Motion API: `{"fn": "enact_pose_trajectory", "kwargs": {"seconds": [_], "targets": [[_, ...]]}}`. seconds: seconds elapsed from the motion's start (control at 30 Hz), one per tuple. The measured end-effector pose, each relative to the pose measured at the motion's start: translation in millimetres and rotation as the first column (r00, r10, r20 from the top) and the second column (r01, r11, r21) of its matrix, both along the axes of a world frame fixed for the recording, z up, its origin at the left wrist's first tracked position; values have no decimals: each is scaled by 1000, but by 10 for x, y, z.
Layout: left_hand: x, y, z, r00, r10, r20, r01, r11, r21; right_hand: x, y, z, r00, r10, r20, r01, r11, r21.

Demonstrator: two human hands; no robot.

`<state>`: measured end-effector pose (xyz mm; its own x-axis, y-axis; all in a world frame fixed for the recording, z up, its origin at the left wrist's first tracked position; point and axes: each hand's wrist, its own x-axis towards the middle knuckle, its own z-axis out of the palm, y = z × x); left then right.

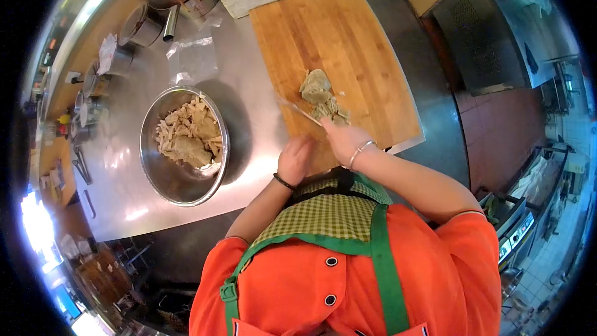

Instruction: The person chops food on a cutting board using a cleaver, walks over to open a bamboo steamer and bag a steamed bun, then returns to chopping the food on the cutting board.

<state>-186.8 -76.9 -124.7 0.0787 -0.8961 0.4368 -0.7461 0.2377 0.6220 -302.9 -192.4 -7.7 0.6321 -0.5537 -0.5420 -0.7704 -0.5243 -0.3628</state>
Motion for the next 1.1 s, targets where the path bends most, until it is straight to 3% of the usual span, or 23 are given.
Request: {"fn": "enact_pose_trajectory", "kwargs": {"seconds": [0.07, 0.17, 0.23, 0.4, 0.47, 0.5, 0.57, 0.6, 0.63, 0.67, 0.7, 0.73, 0.77, 0.83, 0.93, 0.97, 1.0, 1.07, 1.1], "targets": [[11, 22, 32, 999, -40, 5, 40, 999, -19, -143, 48, 21, 993, 119, -3, -119, 993, 9], [18, 31, -41, 999, -19, 47, 20, 999, -25, -121, 117, 124, 973, 204, -109, -201, 979, 37], [31, 34, -60, 999, -22, 29, 23, 999, -35, -112, 134, -37, 977, 203, -72, -201, 979, 31], [9, 3, 22, 998, -60, 15, 61, 997, -48, -53, 75, -219, 991, 122, 49, -123, 992, 17], [-5, 11, 98, 999, -36, 10, 37, 998, -54, -140, 18, -340, 981, -71, 179, 73, 997, -9], [38, -22, 195, 999, -41, 24, 43, 997, -69, -191, -27, -248, 978, -73, 193, 79, 997, -23], [119, 1, 476, 991, 100, 87, -105, 993, 53, -402, 13, 15, 981, -1, 191, 10, 999, -44], [223, -97, 549, 958, 254, 135, -243, 966, -90, -505, 14, 46, 981, -8, 195, 16, 999, -44], [330, -242, 730, 919, 393, 11, -391, 917, -80, -594, -11, 73, 993, 59, 98, -59, 998, 1], [469, -475, 822, 922, 388, 15, -385, 919, -90, -641, -26, 92, 992, 129, 4, -129, 990, 51], [608, -746, 893, 982, 186, -18, -186, 982, 20, -649, -7, 99, 993, 119, 11, -119, 992, 43], [664, -968, 946, 997, -28, -68, 36, 992, 120, -656, 11, 101, 972, 235, -15, -234, 969, 80], [625, -1073, 909, 998, -34, -61, 41, 992, 118, -652, 30, 99, 932, 361, -38, -354, 927, 126], [517, -1226, 762, 929, -303, 213, 189, 883, 429, -626, 38, 74, 941, 339, 3, -337, 933, 127], [460, -1229, 682, 933, -298, 203, 198, 894, 403, -589, 13, 34, 943, 323, 76, -331, 935, 130], [523, -1223, 613, 927, -303, 220, 230, 924, 306, -555, -1, 40, 947, 319, 37, -320, 936, 148], [574, -1224, 642, 924, -312, 222, 235, 919, 316, -529, -24, 49, 949, 316, -2, -311, 936, 166], [668, -1219, 702, 998, 38, -47, -18, 924, 382, -529, -124, 27, 961, 275, 12, -273, 946, 173], [672, -1192, 881, 969, 168, -181, -105, 943, 315, -530, -191, 22, 971, 237, 20, -237, 956, 172]]}}
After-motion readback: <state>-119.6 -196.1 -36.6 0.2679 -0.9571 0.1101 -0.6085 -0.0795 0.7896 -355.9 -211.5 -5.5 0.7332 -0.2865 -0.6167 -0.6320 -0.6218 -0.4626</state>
